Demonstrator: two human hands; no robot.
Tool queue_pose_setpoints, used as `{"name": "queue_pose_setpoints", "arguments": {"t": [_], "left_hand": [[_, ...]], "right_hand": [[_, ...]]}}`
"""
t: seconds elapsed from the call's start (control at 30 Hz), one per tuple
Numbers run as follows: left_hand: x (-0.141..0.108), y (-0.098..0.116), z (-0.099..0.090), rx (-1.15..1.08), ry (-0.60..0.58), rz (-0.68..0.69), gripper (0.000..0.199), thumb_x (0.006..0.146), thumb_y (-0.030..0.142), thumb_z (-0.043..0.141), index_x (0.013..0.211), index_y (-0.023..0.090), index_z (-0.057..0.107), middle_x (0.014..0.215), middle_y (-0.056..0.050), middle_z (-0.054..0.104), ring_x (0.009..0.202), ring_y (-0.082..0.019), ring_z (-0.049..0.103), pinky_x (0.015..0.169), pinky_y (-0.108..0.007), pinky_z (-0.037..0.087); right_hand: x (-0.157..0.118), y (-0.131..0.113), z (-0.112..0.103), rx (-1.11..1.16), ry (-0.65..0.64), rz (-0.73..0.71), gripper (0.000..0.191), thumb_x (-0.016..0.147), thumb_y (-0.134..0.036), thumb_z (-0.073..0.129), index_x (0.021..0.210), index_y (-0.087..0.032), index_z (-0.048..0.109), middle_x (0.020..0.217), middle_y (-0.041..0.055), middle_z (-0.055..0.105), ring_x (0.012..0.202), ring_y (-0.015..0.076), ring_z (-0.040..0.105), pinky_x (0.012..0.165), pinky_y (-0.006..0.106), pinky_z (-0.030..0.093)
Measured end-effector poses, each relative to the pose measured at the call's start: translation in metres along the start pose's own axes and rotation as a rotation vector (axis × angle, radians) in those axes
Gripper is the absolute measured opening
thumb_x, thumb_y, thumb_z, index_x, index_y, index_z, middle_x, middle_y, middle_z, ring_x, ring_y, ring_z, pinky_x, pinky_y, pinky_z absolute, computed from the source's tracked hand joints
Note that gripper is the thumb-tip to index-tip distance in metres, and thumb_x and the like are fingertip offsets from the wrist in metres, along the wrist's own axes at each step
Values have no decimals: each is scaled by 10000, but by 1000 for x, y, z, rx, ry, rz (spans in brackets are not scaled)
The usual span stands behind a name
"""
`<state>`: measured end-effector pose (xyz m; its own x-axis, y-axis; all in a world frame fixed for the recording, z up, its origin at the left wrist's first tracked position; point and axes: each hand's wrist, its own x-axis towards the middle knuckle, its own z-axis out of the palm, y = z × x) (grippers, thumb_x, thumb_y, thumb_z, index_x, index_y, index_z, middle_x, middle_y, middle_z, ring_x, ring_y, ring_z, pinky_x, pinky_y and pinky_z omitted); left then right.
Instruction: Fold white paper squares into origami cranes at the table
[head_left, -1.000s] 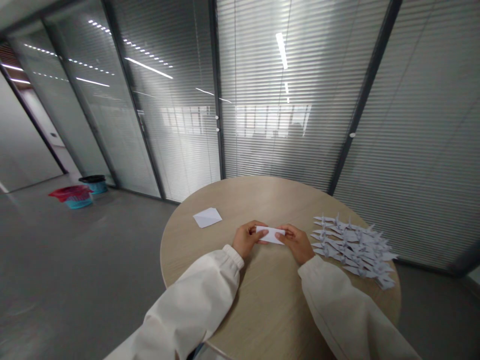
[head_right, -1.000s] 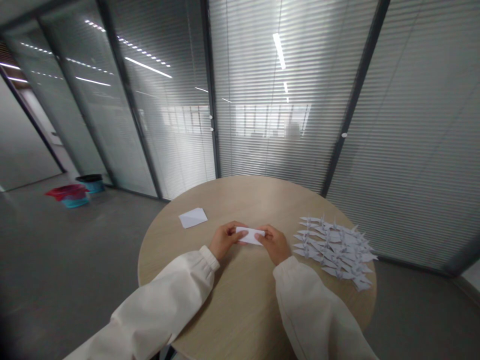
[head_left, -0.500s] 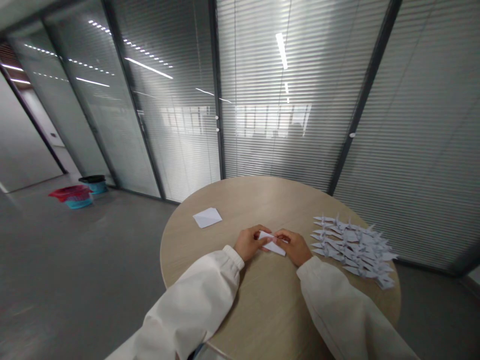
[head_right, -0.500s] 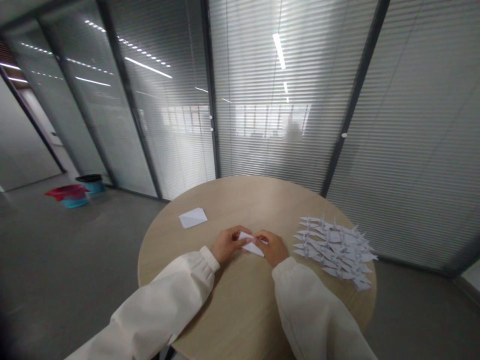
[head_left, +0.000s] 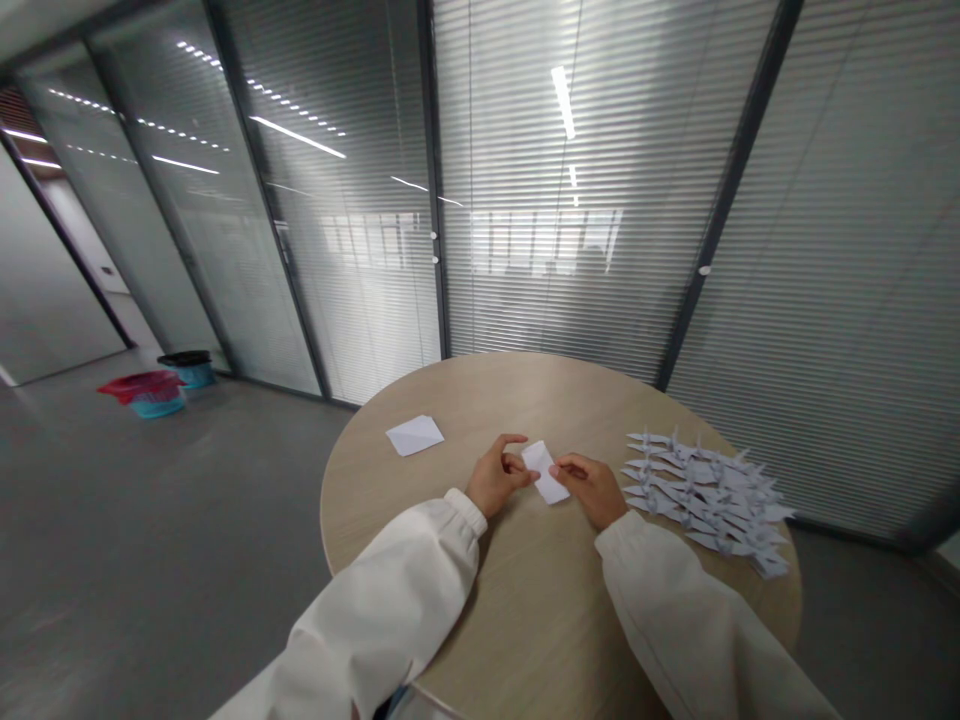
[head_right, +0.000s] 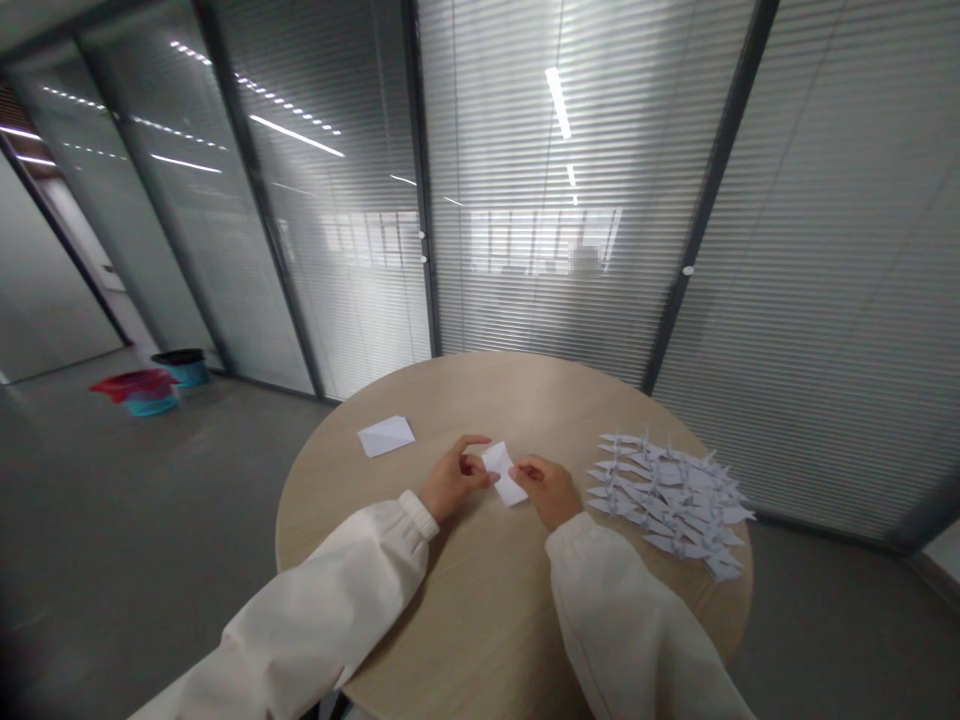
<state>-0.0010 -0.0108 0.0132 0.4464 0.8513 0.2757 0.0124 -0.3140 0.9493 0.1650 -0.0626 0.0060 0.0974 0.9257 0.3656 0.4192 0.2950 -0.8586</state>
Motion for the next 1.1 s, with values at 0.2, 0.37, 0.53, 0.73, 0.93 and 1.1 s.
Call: {"name": "queue_pose_setpoints", "arguments": {"t": [0.2, 0.37, 0.53, 0.73, 0.93, 1.1], "left_hand": [[3, -2, 0, -158, 31, -32, 460, 548, 290, 701, 938, 104, 543, 625, -15, 591, 547, -96, 535, 556, -215, 415], [4, 1, 0, -235, -38, -107, 374, 518, 358, 710, 751, 80, 617, 603, -28, 602, 539, -100, 539, 562, -222, 424], [4, -1, 1, -289, -48, -158, 397, 500, 396, 710, 729, 86, 613, 592, -22, 601, 537, -111, 550, 571, -244, 443], [3, 2, 2, -274, 48, -100, 339, 482, 366, 727, 600, 101, 551, 473, 31, 515, 458, -79, 499, 528, -222, 431], [2, 5, 2, -249, 12, -118, 341, 511, 381, 708, 648, 106, 559, 502, 38, 502, 483, -74, 498, 522, -209, 436], [3, 4, 1, -228, 43, -159, 364, 505, 413, 702, 618, 92, 574, 513, 7, 535, 481, -83, 501, 502, -210, 431]], "right_hand": [[0, -1, 0, 77, -22, 40, 257, 679, -402, 557, 747, -166, 634, 726, 43, 669, 676, 179, 612, 649, 289, 474], [0, 2, 1, 137, -54, 77, 296, 639, -433, 592, 738, -158, 635, 718, 52, 675, 660, 190, 621, 629, 299, 486], [0, 0, 1, 118, -60, 105, 284, 622, -423, 607, 727, -161, 642, 710, 52, 677, 661, 190, 619, 623, 291, 482], [0, -3, 1, 166, -56, 99, 250, 610, -389, 618, 717, -165, 642, 668, 35, 668, 618, 169, 614, 588, 265, 481], [-1, -4, 2, 179, -69, 120, 193, 620, -329, 616, 702, -156, 632, 661, 36, 661, 613, 170, 612, 589, 275, 487], [-2, -6, 3, 200, -95, 119, 216, 609, -348, 627, 704, -155, 636, 663, 42, 667, 604, 177, 614, 585, 288, 493]]}}
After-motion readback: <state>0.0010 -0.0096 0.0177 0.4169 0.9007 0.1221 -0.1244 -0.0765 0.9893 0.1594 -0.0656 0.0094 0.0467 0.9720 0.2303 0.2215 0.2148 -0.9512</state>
